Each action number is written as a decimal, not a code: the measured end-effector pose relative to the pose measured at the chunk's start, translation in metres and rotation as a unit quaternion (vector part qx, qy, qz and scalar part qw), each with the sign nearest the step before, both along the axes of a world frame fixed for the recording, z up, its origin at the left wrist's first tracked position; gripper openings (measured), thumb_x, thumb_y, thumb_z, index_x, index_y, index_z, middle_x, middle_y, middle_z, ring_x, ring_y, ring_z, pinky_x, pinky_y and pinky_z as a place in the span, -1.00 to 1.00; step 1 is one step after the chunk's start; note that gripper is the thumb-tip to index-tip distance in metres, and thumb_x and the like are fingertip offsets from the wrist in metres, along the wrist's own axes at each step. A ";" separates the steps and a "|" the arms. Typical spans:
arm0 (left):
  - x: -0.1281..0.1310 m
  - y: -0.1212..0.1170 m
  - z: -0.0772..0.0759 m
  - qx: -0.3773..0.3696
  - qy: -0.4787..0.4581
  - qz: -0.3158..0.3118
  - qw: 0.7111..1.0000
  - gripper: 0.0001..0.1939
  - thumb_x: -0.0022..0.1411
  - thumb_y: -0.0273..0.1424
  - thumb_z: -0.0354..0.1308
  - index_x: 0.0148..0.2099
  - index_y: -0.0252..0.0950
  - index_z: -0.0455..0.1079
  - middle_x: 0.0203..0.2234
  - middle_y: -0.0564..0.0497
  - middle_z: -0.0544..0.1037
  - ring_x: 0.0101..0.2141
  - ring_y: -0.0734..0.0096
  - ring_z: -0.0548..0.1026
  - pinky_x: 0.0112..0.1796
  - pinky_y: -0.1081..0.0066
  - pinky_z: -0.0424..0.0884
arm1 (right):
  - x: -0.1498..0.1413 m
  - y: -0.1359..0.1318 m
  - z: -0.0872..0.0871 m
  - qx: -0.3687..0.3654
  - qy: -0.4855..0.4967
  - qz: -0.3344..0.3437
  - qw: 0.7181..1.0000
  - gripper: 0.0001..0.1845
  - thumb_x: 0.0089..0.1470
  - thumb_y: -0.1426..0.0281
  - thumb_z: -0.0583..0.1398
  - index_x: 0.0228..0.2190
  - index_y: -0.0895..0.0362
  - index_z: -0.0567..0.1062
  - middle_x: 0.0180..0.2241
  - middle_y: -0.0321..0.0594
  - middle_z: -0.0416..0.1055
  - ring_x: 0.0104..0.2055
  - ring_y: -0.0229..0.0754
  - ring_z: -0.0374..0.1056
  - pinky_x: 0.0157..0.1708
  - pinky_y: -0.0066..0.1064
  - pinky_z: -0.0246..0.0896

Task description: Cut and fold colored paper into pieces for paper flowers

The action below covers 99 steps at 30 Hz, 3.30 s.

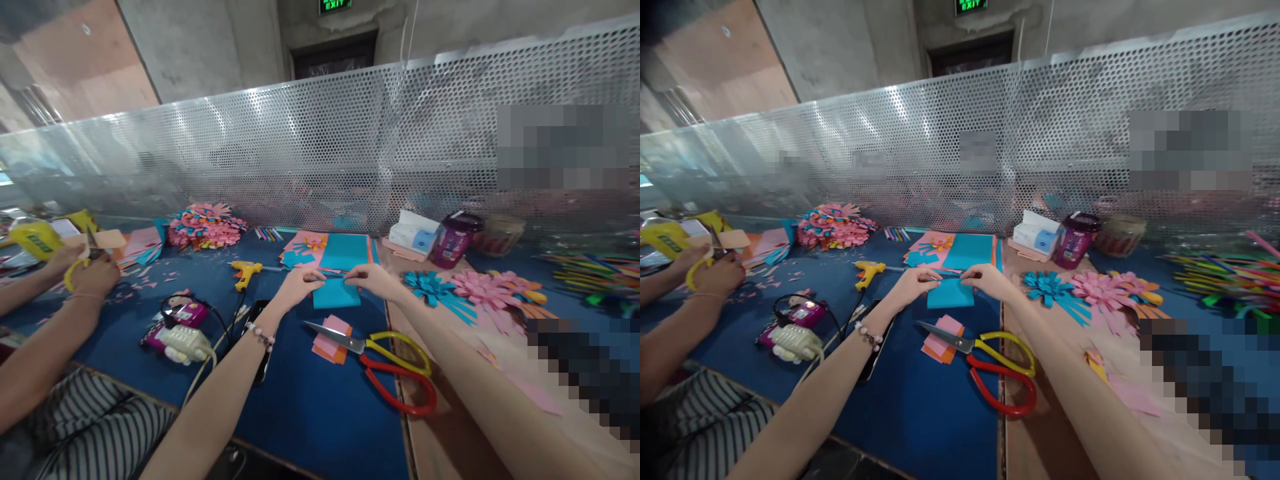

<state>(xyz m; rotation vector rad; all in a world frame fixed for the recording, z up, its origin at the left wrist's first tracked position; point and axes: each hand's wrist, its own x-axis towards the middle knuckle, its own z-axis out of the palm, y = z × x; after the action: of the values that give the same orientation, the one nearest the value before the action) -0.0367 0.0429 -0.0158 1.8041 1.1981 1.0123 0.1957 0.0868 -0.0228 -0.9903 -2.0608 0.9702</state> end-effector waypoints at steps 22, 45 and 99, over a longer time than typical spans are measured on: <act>0.001 -0.001 0.006 0.029 -0.025 0.000 0.999 -0.75 0.02 -0.30 0.16 -0.28 -0.35 0.49 -0.43 -0.04 0.53 -0.46 0.43 0.42 -0.49 0.49 0.30 | -0.010 -0.010 0.009 0.062 -0.002 -0.011 0.998 -0.68 -0.04 0.19 0.19 -0.28 0.10 0.56 -0.26 -0.23 0.50 -0.23 -0.16 0.36 -0.22 -0.37 0.21; -0.005 0.013 -0.018 -0.009 0.018 0.021 1.000 -0.67 0.00 -0.27 0.19 -0.20 -0.35 0.51 -0.42 -0.09 0.58 -0.45 0.35 0.49 -0.42 0.41 0.38 | -0.004 0.003 -0.031 -0.078 0.083 -0.027 0.993 -0.59 -0.15 0.15 0.26 -0.26 0.13 0.57 -0.19 -0.16 0.49 -0.15 -0.08 0.37 -0.14 -0.28 0.25; -0.005 0.009 -0.014 -0.040 0.033 -0.004 0.999 -0.58 -0.02 -0.28 0.20 -0.09 -0.35 0.45 -0.39 -0.09 0.57 -0.41 0.36 0.49 -0.42 0.45 0.38 | -0.003 0.006 -0.035 -0.071 0.075 -0.024 0.994 -0.63 -0.13 0.18 0.25 -0.28 0.12 0.58 -0.21 -0.18 0.50 -0.17 -0.07 0.37 -0.19 -0.30 0.26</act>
<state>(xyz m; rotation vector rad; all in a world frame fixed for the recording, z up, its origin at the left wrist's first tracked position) -0.0419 0.0518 -0.0293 1.7911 1.2515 0.8939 0.1926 0.0925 -0.0580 -1.0026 -1.8580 1.1424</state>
